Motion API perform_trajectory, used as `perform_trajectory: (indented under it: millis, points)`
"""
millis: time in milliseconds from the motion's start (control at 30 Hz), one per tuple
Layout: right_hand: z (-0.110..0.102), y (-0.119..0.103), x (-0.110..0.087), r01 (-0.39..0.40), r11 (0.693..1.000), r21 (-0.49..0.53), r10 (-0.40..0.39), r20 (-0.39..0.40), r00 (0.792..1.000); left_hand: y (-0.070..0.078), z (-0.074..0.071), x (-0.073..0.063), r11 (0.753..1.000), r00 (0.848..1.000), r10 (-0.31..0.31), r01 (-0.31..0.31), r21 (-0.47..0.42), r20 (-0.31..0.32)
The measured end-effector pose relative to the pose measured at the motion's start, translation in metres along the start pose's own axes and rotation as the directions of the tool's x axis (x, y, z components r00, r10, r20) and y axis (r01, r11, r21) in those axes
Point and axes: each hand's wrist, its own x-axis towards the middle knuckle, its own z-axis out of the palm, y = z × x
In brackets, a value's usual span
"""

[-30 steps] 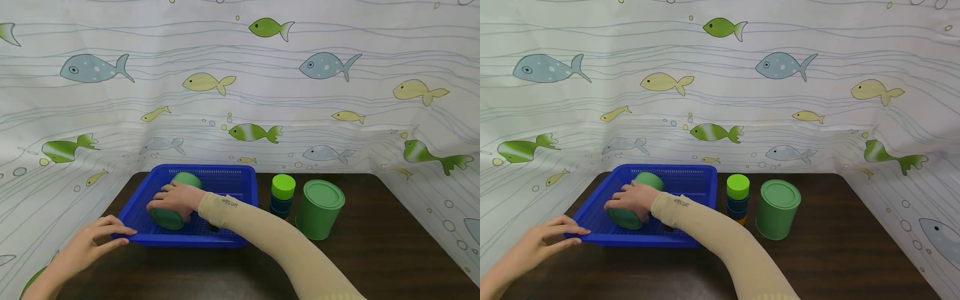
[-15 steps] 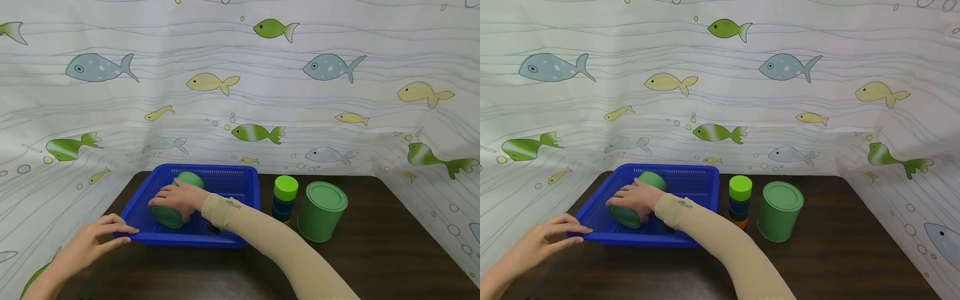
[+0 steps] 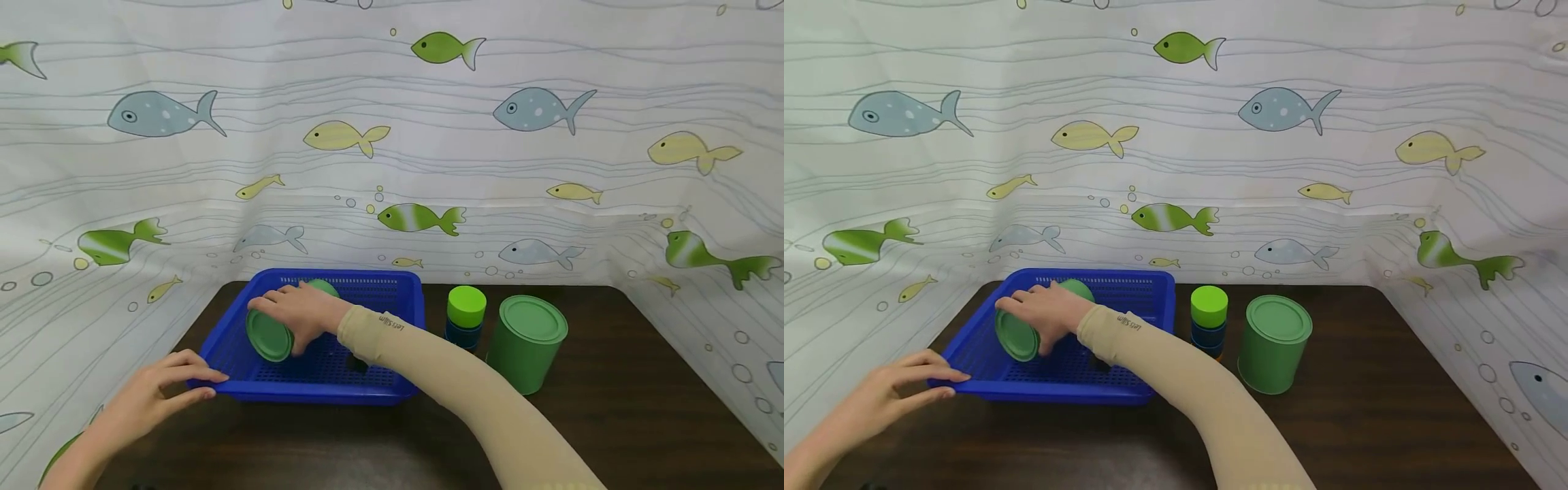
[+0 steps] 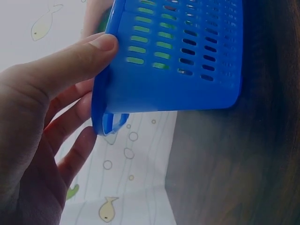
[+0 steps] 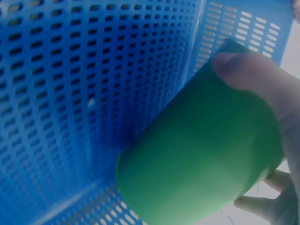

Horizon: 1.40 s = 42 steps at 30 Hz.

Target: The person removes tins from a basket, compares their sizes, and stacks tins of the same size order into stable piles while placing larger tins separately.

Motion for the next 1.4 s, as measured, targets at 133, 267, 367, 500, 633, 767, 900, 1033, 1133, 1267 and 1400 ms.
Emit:
perform_trajectory:
  millis: [133, 267, 367, 500, 633, 767, 900, 1033, 1133, 1267, 1400]
  points:
    - [-0.012, 0.004, -0.004, -0.016, 0.997, 0.070, 0.022, -0.078, 0.997, -0.001, 0.001, 0.001, 1.000, 1.000, 0.011, -0.011, -0.008, 0.000]
    - [-0.023, 0.006, -0.006, -0.031, 0.980, 0.196, 0.053, -0.107, 0.993, -0.002, 0.001, -0.001, 1.000, 1.000, 0.024, -0.024, -0.008, -0.010]
    - [-0.030, 0.008, -0.008, -0.032, 0.971, 0.236, 0.056, -0.092, 0.994, -0.002, 0.001, -0.001, 0.999, 0.999, 0.033, -0.033, -0.016, -0.014]
    - [-0.038, 0.010, -0.009, -0.034, 0.965, 0.260, 0.054, -0.069, 0.996, -0.002, 0.002, -0.002, 0.999, 0.999, 0.034, -0.034, -0.029, -0.011]
    - [-0.052, 0.014, -0.011, -0.017, 0.944, 0.329, 0.039, -0.058, 0.998, -0.002, 0.001, -0.002, 0.999, 0.999, 0.043, -0.044, -0.032, -0.010]
    - [-0.069, 0.019, -0.016, 0.033, 0.917, 0.398, -0.004, -0.073, 0.997, -0.002, 0.002, -0.002, 0.998, 0.999, 0.047, -0.047, -0.033, -0.007]
    - [-0.086, 0.026, -0.024, 0.014, 0.905, 0.426, 0.016, -0.067, 0.998, -0.003, 0.003, -0.003, 0.999, 0.999, 0.045, -0.045, -0.028, -0.007]
    - [-0.106, 0.037, -0.032, -0.024, 0.900, 0.436, 0.057, -0.062, 0.996, -0.003, 0.002, -0.002, 0.998, 0.998, 0.055, -0.055, -0.030, -0.011]
    - [-0.118, 0.046, -0.037, -0.031, 0.896, 0.444, 0.069, -0.071, 0.995, -0.003, 0.001, -0.002, 0.998, 0.998, 0.056, -0.057, -0.023, -0.008]
    - [-0.132, 0.056, -0.045, -0.039, 0.886, 0.462, 0.092, -0.093, 0.991, -0.003, 0.001, 0.000, 0.998, 0.998, 0.060, -0.060, -0.014, 0.001]
    - [-0.143, 0.065, -0.055, -0.057, 0.876, 0.479, 0.129, -0.118, 0.985, -0.004, 0.001, 0.001, 0.997, 0.998, 0.068, -0.068, -0.021, 0.002]
